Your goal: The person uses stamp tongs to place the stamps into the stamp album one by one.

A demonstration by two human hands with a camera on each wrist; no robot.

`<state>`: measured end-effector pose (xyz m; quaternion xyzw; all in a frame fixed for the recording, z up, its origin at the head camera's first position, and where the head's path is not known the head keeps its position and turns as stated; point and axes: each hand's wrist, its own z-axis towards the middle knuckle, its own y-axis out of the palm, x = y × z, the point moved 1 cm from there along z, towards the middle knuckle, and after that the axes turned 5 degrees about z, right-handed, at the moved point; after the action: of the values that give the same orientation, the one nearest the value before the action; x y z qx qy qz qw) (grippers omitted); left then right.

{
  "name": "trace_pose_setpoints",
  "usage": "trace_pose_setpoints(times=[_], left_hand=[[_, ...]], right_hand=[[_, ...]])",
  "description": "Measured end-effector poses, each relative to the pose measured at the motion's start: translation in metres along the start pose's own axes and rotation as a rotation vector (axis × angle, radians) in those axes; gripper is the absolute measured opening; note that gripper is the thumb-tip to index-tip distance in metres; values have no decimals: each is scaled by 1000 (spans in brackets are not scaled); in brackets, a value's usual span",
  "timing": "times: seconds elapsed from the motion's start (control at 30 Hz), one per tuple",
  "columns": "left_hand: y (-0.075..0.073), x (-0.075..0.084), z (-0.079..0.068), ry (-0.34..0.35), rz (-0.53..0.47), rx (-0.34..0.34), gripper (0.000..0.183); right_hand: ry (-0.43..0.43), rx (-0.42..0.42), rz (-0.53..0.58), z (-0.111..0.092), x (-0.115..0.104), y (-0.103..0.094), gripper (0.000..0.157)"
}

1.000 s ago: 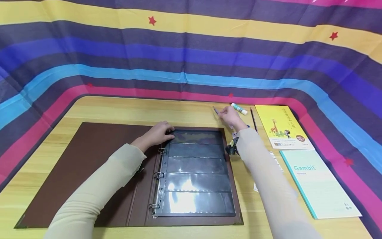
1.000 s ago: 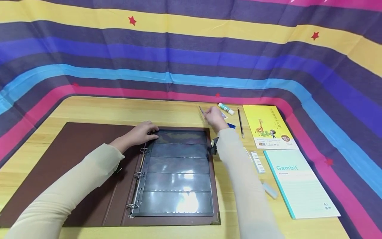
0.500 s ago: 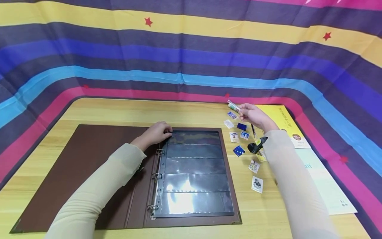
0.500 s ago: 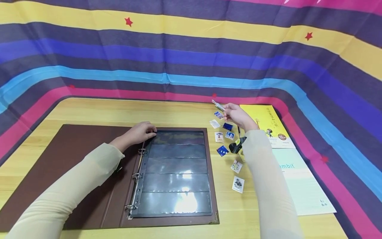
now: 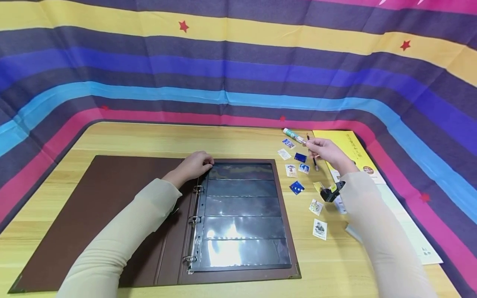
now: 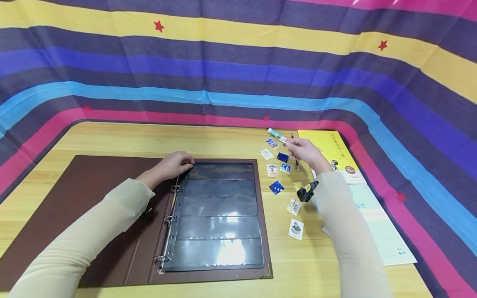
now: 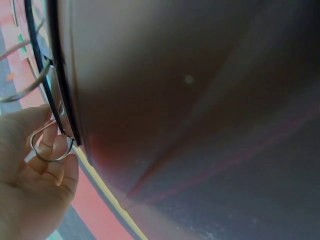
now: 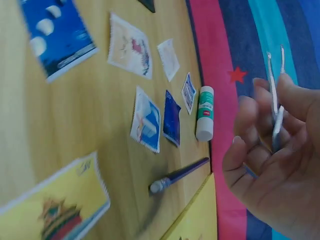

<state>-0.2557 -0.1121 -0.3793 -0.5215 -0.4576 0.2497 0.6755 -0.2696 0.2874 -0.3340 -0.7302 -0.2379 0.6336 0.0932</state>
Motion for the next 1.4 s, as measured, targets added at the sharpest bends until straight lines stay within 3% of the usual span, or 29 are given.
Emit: trace_pose_setpoints(times=[0.2,0.4,0.63,0.9,1.07,1.3,1.4], left_hand=[[-1,0,-1,-22,-14,-1,12],[0,0,0,-46,-27,-11,14],[0,0,1,-62,-51,-9,14],[0,-1,1,-79,-69,-11,14],[-1,0,0,-96,-89,-17,15],[-1,1,0,-113,-99,-29,17],[-1,1,0,-117,-104,-30,17]], right_hand=[[-45,-120,-206,-5,7,8,29],[-104,-147,-391,-8,11,16,19],[-91,-185,-411,-16,10,24,11],[-198,-333,-436,-33,15,27,5],[-220,-417,-459,-44,17,23,4],[-220,-353,-509,-49,22,14,5],[-213,-364,-510,-51,26,13,6]])
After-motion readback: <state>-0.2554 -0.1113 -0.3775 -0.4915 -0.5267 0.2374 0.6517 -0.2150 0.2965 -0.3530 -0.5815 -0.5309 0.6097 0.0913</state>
